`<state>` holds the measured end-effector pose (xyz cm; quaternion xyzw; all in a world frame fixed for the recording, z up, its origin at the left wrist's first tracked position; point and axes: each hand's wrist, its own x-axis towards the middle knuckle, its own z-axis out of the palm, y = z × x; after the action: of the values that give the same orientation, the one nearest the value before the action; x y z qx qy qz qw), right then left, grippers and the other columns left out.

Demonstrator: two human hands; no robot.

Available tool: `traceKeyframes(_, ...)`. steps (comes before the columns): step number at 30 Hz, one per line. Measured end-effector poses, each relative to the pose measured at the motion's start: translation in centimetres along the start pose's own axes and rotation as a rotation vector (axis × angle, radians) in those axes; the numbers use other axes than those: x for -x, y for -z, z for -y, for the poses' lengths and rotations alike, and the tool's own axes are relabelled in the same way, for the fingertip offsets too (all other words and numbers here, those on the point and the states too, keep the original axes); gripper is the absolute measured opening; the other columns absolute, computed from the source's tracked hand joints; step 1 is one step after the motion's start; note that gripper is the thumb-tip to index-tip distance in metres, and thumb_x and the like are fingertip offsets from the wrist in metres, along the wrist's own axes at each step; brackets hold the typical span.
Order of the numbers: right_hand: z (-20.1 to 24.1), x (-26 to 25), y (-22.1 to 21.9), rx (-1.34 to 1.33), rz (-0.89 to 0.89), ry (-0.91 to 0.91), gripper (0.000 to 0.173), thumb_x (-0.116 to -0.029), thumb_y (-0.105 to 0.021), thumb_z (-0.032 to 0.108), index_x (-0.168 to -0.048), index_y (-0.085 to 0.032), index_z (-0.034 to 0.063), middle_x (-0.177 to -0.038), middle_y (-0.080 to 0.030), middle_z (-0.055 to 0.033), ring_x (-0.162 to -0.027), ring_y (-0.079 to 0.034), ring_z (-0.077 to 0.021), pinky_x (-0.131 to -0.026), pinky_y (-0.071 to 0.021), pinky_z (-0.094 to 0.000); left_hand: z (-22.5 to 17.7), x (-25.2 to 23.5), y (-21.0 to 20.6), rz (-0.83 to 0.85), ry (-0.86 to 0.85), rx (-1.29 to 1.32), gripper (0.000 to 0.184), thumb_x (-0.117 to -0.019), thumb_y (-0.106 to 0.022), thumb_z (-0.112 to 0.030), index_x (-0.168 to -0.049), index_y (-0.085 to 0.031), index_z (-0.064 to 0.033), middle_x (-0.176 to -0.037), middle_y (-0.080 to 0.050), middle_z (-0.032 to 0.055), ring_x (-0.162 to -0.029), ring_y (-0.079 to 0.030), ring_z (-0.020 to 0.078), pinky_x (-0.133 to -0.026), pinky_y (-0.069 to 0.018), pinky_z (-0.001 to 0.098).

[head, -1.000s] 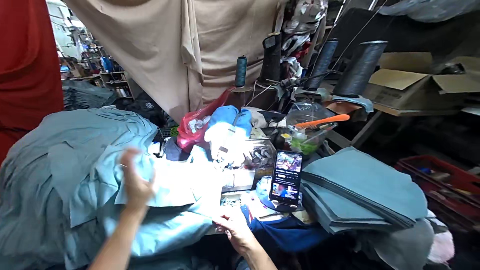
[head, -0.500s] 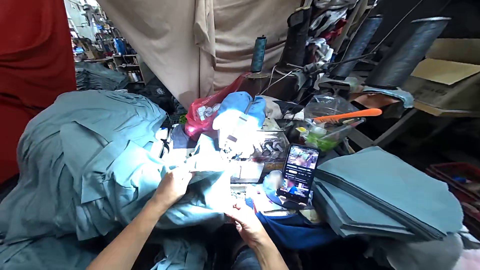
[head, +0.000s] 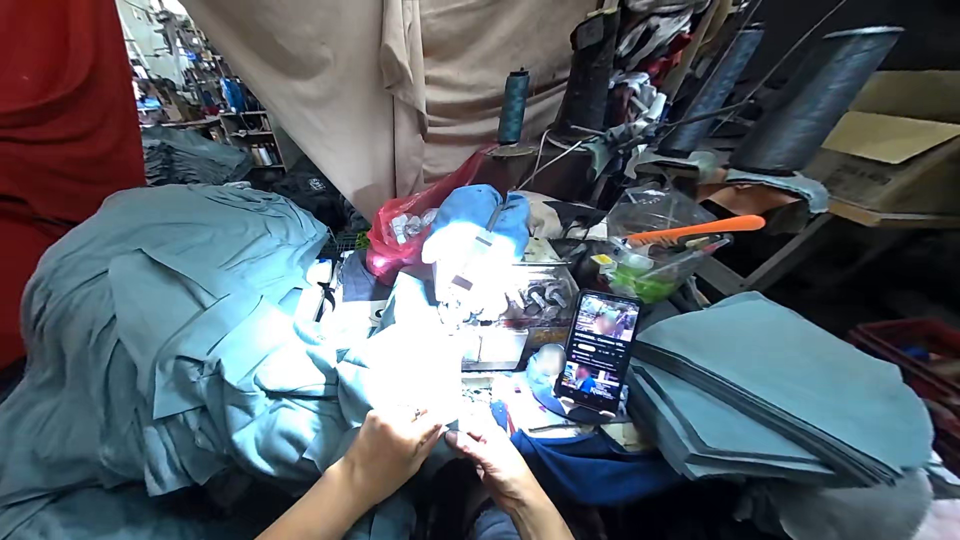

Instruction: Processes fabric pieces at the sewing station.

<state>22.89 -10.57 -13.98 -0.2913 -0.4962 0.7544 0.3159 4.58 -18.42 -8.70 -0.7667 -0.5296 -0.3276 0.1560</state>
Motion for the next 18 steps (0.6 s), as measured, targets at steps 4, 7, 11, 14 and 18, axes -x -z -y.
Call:
traceKeyframes(4, 1.1, -1.6, -0.6, 0.021, -0.092, 0.031, 0.013, -0.0925, -0.068, 0.006, -0.079, -0.068, 0.0085, -0.071, -0.064, 0.0035, -0.063, -0.059, -0.0032, -0.062, -0.0500, -0.0206, -0.1, -2.5, -1.2, -0.044, 0.094, -0.110, 0.024, -0.0963, -0.063, -0.023, -0.085, -0.079, -0.0083, -0.071, -0.072, 0.0064, -0.065, -0.072, 0.0207, -0.058, -0.0599, 0.0374)
traceKeyframes(7, 1.8, -2.5, -1.0, 0.013, -0.135, 0.049, 0.013, -0.0949, -0.067, 0.006, -0.083, -0.071, 0.0063, -0.070, -0.066, 0.0035, -0.060, -0.058, -0.0016, -0.058, -0.0492, -0.0188, -0.4, -4.2, -1.7, -0.041, 0.195, -0.129, 0.020, -0.0942, -0.066, -0.018, -0.087, -0.079, -0.0054, -0.074, -0.073, 0.0095, -0.068, -0.074, 0.0250, -0.060, -0.0616, 0.0418)
traceKeyframes(11, 2.2, -2.7, -1.5, 0.009, -0.177, 0.059, 0.018, -0.0956, -0.066, 0.006, -0.078, -0.069, 0.0074, -0.065, -0.062, 0.0047, -0.055, -0.054, 0.0000, -0.052, -0.0442, -0.0166, -0.9, -4.6, -2.2, -0.004, 0.254, -0.166, 0.016, -0.0914, -0.069, -0.015, -0.085, -0.078, -0.0038, -0.070, -0.071, 0.0116, -0.064, -0.073, 0.0275, -0.057, -0.0604, 0.0437)
traceKeyframes(14, 2.1, -3.1, -1.6, -0.009, -0.201, 0.065, 0.012, -0.0952, -0.065, 0.003, -0.084, -0.068, 0.0051, -0.068, -0.064, 0.0025, -0.056, -0.056, -0.0011, -0.053, -0.0463, -0.0165, -1.0, -5.3, -2.3, 0.051, 0.288, -0.156, 0.017, -0.0922, -0.068, -0.014, -0.086, -0.078, -0.0024, -0.074, -0.072, 0.0138, -0.070, -0.075, 0.0303, -0.062, -0.0614, 0.0464)
traceKeyframes(18, 3.1, -4.7, -1.5, 0.049, -0.238, 0.111, 0.011, -0.0960, -0.064, 0.004, -0.085, -0.068, 0.0043, -0.068, -0.061, 0.0032, -0.057, -0.055, -0.0019, -0.054, -0.0466, -0.0181, -0.1, -9.1, -1.6, 0.289, 0.431, -0.043, 0.026, -0.1017, -0.056, -0.019, -0.104, -0.077, -0.0028, -0.101, -0.075, 0.0172, -0.099, -0.073, 0.0342, -0.087, -0.0581, 0.0518)
